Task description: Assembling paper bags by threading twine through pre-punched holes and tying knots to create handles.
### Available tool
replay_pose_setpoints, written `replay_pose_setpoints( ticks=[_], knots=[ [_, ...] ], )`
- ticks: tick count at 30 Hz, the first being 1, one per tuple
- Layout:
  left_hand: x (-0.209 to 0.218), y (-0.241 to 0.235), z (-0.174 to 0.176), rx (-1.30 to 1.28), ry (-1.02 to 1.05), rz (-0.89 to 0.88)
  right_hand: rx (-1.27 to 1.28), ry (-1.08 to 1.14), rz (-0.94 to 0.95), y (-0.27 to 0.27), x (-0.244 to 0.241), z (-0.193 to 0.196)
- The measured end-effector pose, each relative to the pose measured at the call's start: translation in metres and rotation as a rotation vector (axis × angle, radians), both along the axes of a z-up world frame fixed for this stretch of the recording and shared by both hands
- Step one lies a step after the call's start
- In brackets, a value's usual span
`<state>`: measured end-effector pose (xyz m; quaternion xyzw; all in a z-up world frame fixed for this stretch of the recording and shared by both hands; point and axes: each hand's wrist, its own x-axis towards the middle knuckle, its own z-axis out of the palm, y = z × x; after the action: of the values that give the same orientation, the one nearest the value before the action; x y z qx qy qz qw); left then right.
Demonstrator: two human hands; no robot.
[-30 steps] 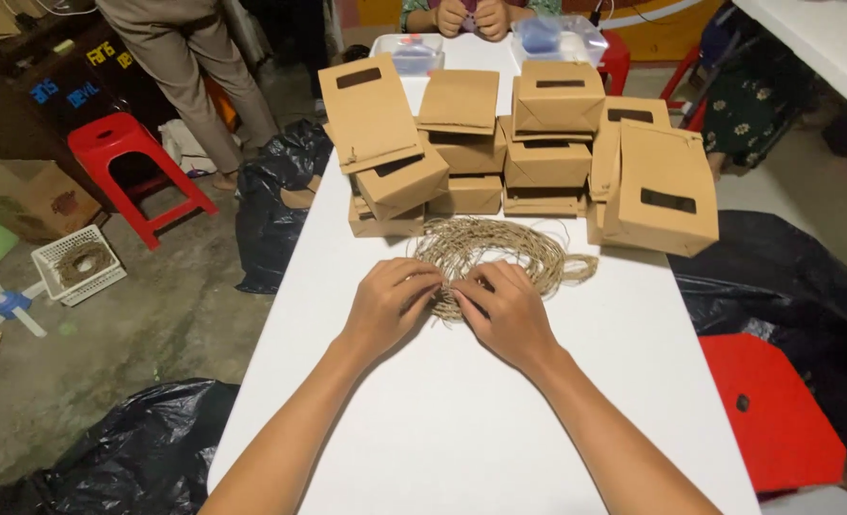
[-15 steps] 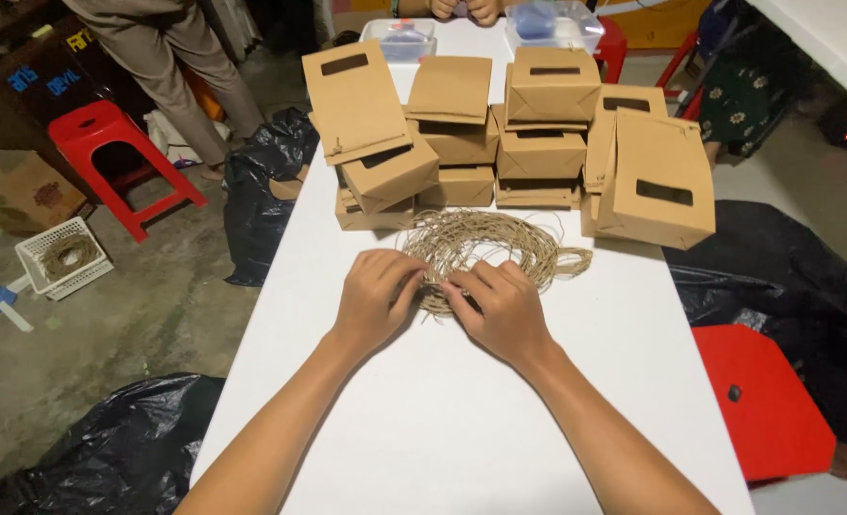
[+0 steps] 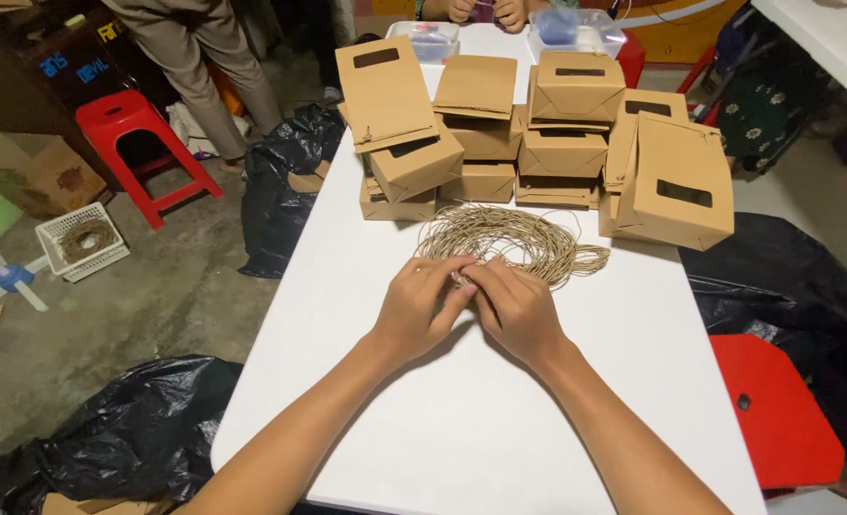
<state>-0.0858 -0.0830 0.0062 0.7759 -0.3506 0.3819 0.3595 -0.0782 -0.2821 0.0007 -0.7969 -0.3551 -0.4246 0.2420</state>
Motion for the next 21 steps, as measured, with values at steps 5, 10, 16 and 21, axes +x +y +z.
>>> replay_pose_setpoints(
  ticks=[5, 10, 16, 21],
  knots=[
    [0.007, 0.022, -0.010, -0.081, -0.077, 0.134, 0.071, -0.037, -0.095, -0.025, 0.017, -0.009],
    [0.027, 0.069, -0.020, -0.159, -0.189, 0.325, 0.134, -0.022, -0.199, -0.061, 0.031, -0.008],
    [0.050, 0.124, -0.010, -0.310, -0.276, 0.574, 0.220, 0.055, -0.257, -0.076, 0.039, -0.018],
    [0.068, 0.198, -0.015, -0.553, -0.282, 0.844, 0.275, 0.196, -0.298, -0.080, 0.040, -0.026]
  ],
)
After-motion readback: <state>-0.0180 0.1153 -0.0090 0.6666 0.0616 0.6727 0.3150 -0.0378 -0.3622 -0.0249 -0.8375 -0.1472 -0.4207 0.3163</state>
